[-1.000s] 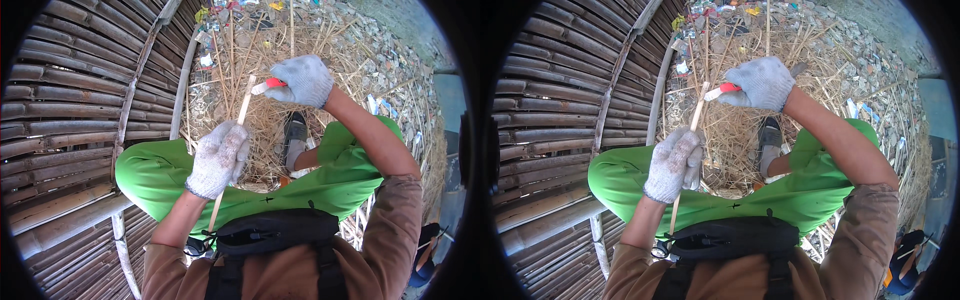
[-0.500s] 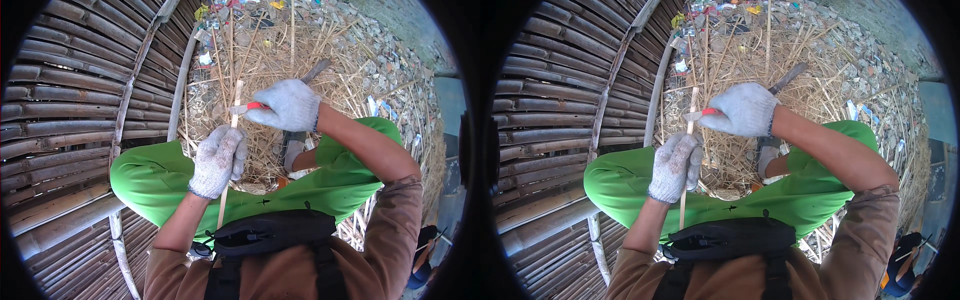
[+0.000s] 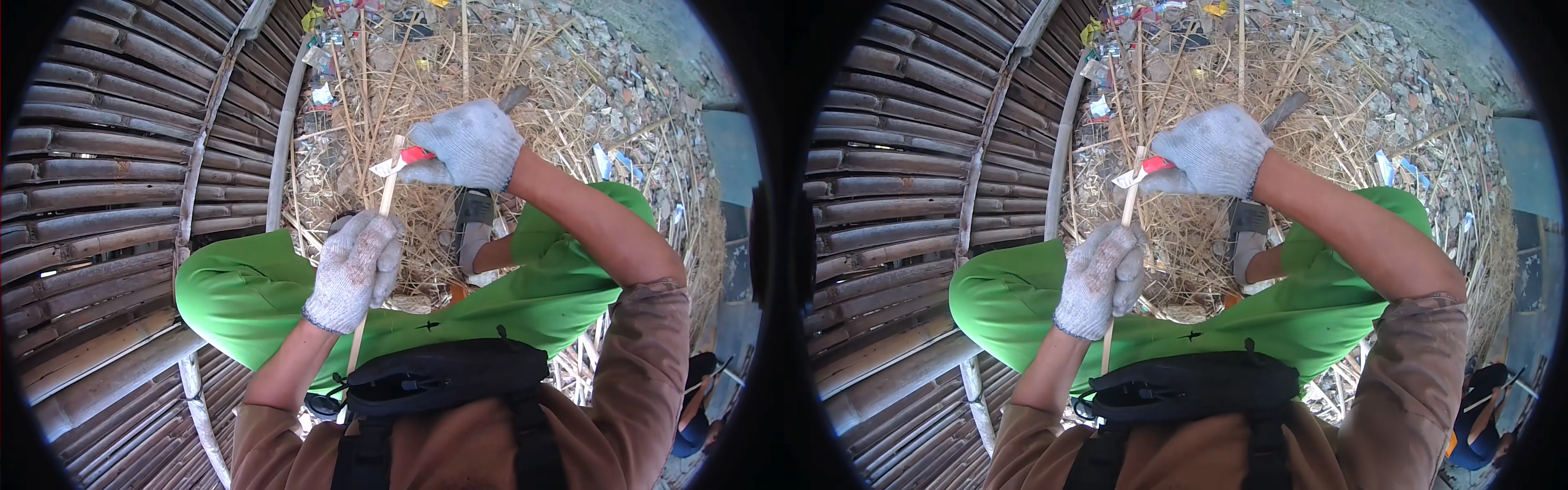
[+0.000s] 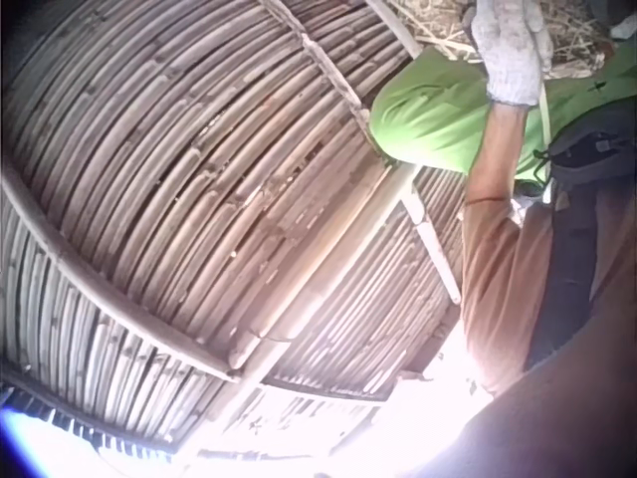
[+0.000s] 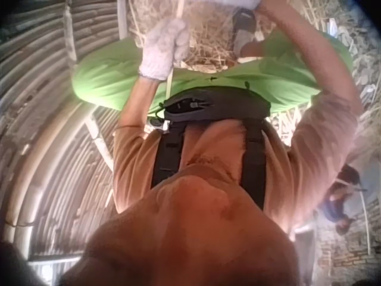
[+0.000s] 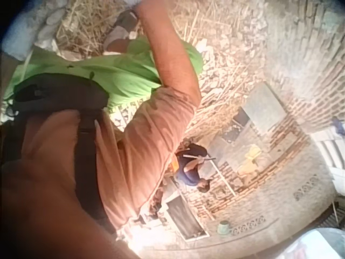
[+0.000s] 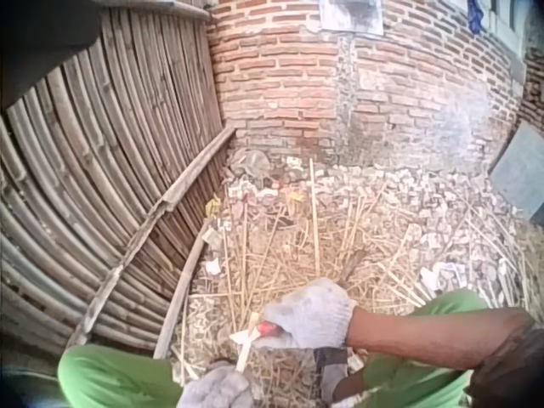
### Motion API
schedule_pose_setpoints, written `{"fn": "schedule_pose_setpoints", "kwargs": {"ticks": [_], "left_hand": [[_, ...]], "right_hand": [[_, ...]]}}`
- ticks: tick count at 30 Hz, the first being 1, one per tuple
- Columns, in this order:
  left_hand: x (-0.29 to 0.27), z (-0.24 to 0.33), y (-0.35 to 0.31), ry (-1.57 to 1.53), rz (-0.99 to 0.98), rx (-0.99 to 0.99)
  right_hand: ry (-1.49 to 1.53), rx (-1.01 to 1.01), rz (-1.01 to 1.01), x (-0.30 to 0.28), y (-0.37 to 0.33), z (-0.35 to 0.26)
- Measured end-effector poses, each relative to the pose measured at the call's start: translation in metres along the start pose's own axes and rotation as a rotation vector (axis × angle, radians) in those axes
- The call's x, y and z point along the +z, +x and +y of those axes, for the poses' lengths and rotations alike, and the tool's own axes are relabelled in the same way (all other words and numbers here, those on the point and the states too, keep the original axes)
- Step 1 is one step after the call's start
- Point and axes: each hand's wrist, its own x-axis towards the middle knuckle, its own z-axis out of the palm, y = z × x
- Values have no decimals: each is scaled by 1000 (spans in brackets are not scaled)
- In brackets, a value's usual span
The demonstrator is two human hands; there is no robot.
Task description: The person is using a small knife to shave and smooth long bamboo strips while wearing protective gloves.
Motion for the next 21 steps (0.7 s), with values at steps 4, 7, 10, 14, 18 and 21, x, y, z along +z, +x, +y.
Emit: {"fn": "schedule_pose_setpoints", "kwargs": {"ticks": [4,7,10,14,18,21], "left_hand": [[-2,7,-8,-31,-59,-29],[-6,11,-15,-65,-54,-51],[-8,14,-15,-67,-77,-56],[-20,11,-14,-44,-109,-69],[-20,-1,-11,105,-7,-117],[-16,-7,-4,38,25,-71]], "right_hand": [[9,-36,87,1,-10,11],[-61,16,19,-8,-16,19],[-82,81,49,-7,-17,18],[150,63,-152,-10,-20,23],[464,159,-439,-6,-20,13],[238,257,-346,-13,-11,-15]]}}
